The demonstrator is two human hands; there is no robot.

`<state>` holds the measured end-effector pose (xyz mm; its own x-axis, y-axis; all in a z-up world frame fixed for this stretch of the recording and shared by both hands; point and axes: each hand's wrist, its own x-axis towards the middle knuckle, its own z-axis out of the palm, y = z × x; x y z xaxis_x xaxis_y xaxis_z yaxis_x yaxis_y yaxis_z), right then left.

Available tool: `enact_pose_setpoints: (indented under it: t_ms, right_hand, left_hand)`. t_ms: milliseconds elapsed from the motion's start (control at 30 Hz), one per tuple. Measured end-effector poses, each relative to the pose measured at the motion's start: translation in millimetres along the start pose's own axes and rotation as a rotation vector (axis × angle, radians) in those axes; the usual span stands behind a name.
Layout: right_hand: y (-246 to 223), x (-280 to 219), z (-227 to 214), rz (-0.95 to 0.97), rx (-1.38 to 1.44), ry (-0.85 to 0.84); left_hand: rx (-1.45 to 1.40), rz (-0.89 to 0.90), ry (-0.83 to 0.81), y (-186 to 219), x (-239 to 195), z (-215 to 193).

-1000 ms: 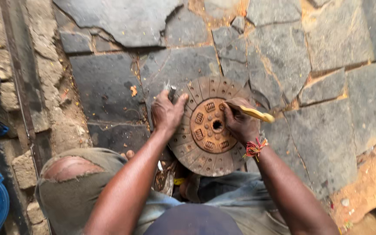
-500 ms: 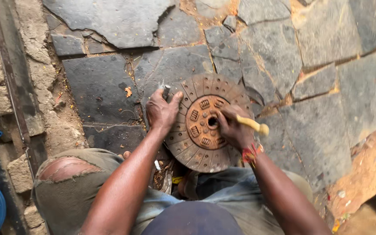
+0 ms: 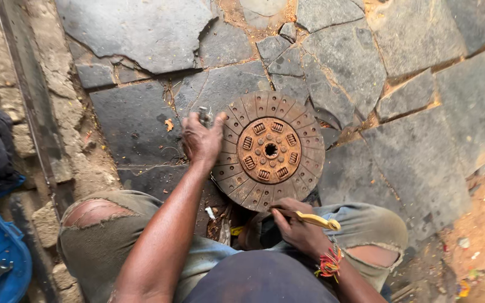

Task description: The person sits on a stone floor and uses a hammer and chisel to chip away rust and debris from a circular metal part. They switch to a screwdriver to pry at the surface and then use a brush to sweep away the loosened material.

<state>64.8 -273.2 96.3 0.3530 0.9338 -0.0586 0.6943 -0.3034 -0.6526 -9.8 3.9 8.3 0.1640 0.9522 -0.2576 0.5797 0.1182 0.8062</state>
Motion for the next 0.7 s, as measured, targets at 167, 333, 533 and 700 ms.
enact_pose_setpoints:
  t_ms: [167, 333, 533, 700]
  right_hand:
    - [3.3, -18.7, 3.6, 0.056, 0.109, 0.161]
    - [-12.0, -14.2, -5.6, -0.098, 0.189, 0.239]
    - [-31.6, -16.8, -11.9, -0.204, 0.35, 0.293]
    - [-25.2, -32.9, -6.2, 0.104, 0.597, 0.24]
  left_hand:
    - [-0.056, 0.16, -0.016, 27.3, -21.3, -39.9]
    - [-0.185, 0.212, -0.503, 37.6, -92.0, -49.9]
    - [-0.406, -0.043, -0.913, 12.0, -162.4, -34.1]
    - [-0.534, -0.228, -0.955, -4.4, -169.1, -29.9]
